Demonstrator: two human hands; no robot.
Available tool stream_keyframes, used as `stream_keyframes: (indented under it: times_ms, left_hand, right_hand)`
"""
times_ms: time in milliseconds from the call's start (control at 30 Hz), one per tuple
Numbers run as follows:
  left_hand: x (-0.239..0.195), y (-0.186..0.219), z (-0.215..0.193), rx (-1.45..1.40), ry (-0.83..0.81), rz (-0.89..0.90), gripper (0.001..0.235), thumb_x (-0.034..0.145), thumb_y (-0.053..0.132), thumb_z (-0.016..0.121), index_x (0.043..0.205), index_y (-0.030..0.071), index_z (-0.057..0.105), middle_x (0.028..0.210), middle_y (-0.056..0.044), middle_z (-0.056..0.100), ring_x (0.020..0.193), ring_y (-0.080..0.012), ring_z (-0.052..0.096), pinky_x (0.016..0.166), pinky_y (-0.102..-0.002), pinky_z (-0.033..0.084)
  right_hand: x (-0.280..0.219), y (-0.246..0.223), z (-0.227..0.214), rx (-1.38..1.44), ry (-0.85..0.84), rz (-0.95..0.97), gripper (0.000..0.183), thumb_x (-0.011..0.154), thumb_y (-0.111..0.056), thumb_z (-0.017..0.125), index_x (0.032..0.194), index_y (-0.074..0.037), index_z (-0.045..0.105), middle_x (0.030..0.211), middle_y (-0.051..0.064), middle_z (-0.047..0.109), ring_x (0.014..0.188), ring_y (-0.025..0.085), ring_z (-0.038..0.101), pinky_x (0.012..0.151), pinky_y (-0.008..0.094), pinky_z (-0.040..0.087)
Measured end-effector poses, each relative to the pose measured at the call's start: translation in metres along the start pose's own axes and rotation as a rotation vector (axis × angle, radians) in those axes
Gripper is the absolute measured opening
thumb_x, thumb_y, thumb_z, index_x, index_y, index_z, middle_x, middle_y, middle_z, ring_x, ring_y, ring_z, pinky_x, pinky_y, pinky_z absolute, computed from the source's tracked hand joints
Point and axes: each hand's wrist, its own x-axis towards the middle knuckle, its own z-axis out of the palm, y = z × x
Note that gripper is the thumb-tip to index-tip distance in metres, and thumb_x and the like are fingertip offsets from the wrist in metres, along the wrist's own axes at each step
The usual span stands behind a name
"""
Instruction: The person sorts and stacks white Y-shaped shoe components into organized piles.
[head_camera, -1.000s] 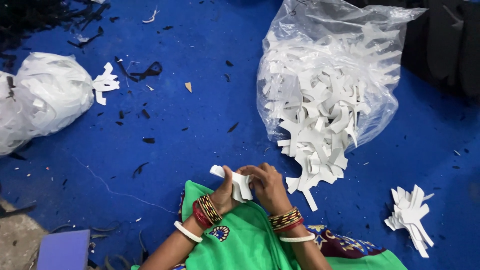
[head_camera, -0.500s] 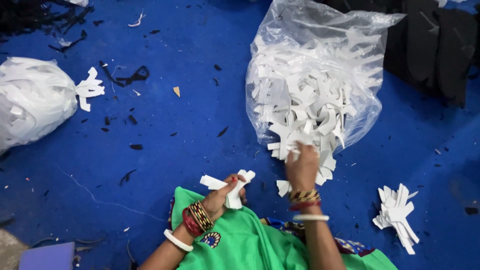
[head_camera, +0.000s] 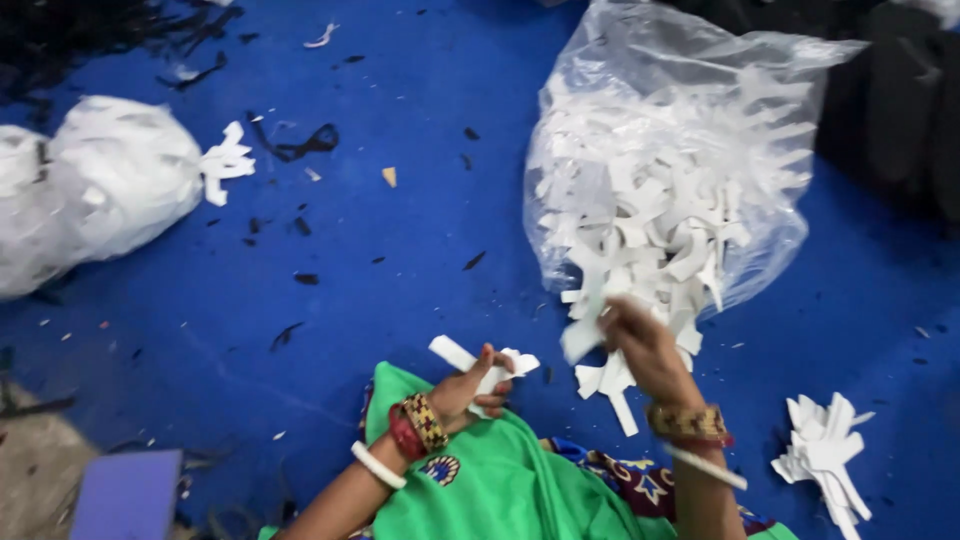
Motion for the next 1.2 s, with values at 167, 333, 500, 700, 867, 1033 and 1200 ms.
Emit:
stream_keyframes:
  times_ms: [167, 333, 500, 700, 867, 1033, 1200]
  left_hand:
    - [0.001, -0.007, -0.014, 0.020, -0.165, -0.038, 0.070, 0.088, 0.072, 0.059, 0.124, 0.013, 0.055, 0.086, 0.003, 0.047, 0.060, -0.0014, 0.037, 0.063, -0.022, 0.041]
    - [0.009, -0.031, -0.057, 0.206, -0.206, 0.097, 0.097, 0.074, 0.079, 0.072, 0.141, 0.011, 0.052, 0.102, 0.005, 0.057, 0.088, -0.0050, 0.057, 0.081, -0.028, 0.051]
    - [0.000, -0.005, -0.009, 0.263, -0.050, 0.005, 0.090, 0.076, 0.079, 0.062, 0.136, 0.013, 0.054, 0.109, 0.003, 0.062, 0.094, -0.0081, 0.061, 0.081, -0.031, 0.054]
    - [0.002, -0.005, -0.003, 0.283, 0.041, -0.013, 0.080, 0.087, 0.075, 0.054, 0.135, 0.011, 0.055, 0.116, -0.003, 0.066, 0.099, -0.0129, 0.064, 0.081, -0.034, 0.056]
    - [0.004, 0.003, 0.013, 0.247, 0.027, 0.010, 0.069, 0.096, 0.065, 0.047, 0.142, 0.014, 0.055, 0.122, -0.001, 0.067, 0.104, -0.0116, 0.065, 0.083, -0.031, 0.057]
    - [0.001, 0.009, 0.012, 0.142, 0.117, 0.090, 0.063, 0.092, 0.061, 0.048, 0.137, 0.018, 0.054, 0.106, -0.001, 0.066, 0.096, -0.0159, 0.067, 0.085, -0.034, 0.061]
    - [-0.001, 0.012, 0.013, 0.156, 0.071, 0.028, 0.065, 0.100, 0.065, 0.047, 0.131, 0.009, 0.055, 0.092, -0.004, 0.059, 0.077, -0.0139, 0.062, 0.068, -0.029, 0.055]
  right_hand:
    - [-0.043, -0.030, 0.075, -0.010, -0.489, 0.035, 0.023, 0.097, -0.004, 0.063, 0.118, -0.003, 0.072, 0.107, 0.007, 0.075, 0.101, 0.014, 0.069, 0.089, 0.029, 0.057]
    - [-0.048, -0.079, 0.113, -0.320, -0.362, -0.010, 0.023, 0.092, -0.015, 0.067, 0.114, -0.012, 0.073, 0.094, 0.007, 0.079, 0.084, 0.017, 0.077, 0.075, 0.032, 0.059]
    - [-0.043, -0.085, 0.111, -0.372, -0.355, -0.022, 0.020, 0.090, -0.015, 0.070, 0.109, -0.009, 0.071, 0.082, 0.011, 0.075, 0.075, 0.022, 0.074, 0.070, 0.037, 0.057]
    - [-0.040, -0.078, 0.118, -0.395, -0.291, -0.285, 0.024, 0.085, -0.015, 0.075, 0.106, -0.007, 0.065, 0.091, 0.010, 0.075, 0.085, 0.027, 0.076, 0.070, 0.036, 0.059]
    - [-0.042, -0.086, 0.120, -0.586, -0.097, -0.338, 0.031, 0.076, -0.017, 0.082, 0.101, -0.009, 0.065, 0.090, 0.005, 0.077, 0.087, 0.029, 0.071, 0.075, 0.045, 0.048]
    - [-0.017, -0.062, 0.098, -0.568, 0.177, -0.537, 0.023, 0.078, -0.012, 0.071, 0.101, -0.011, 0.067, 0.098, 0.008, 0.068, 0.095, 0.033, 0.065, 0.084, 0.044, 0.051]
    - [0.058, -0.037, 0.054, -0.795, 0.427, -0.298, 0.020, 0.086, -0.014, 0.072, 0.106, -0.010, 0.071, 0.102, 0.015, 0.066, 0.096, 0.036, 0.061, 0.086, 0.046, 0.050]
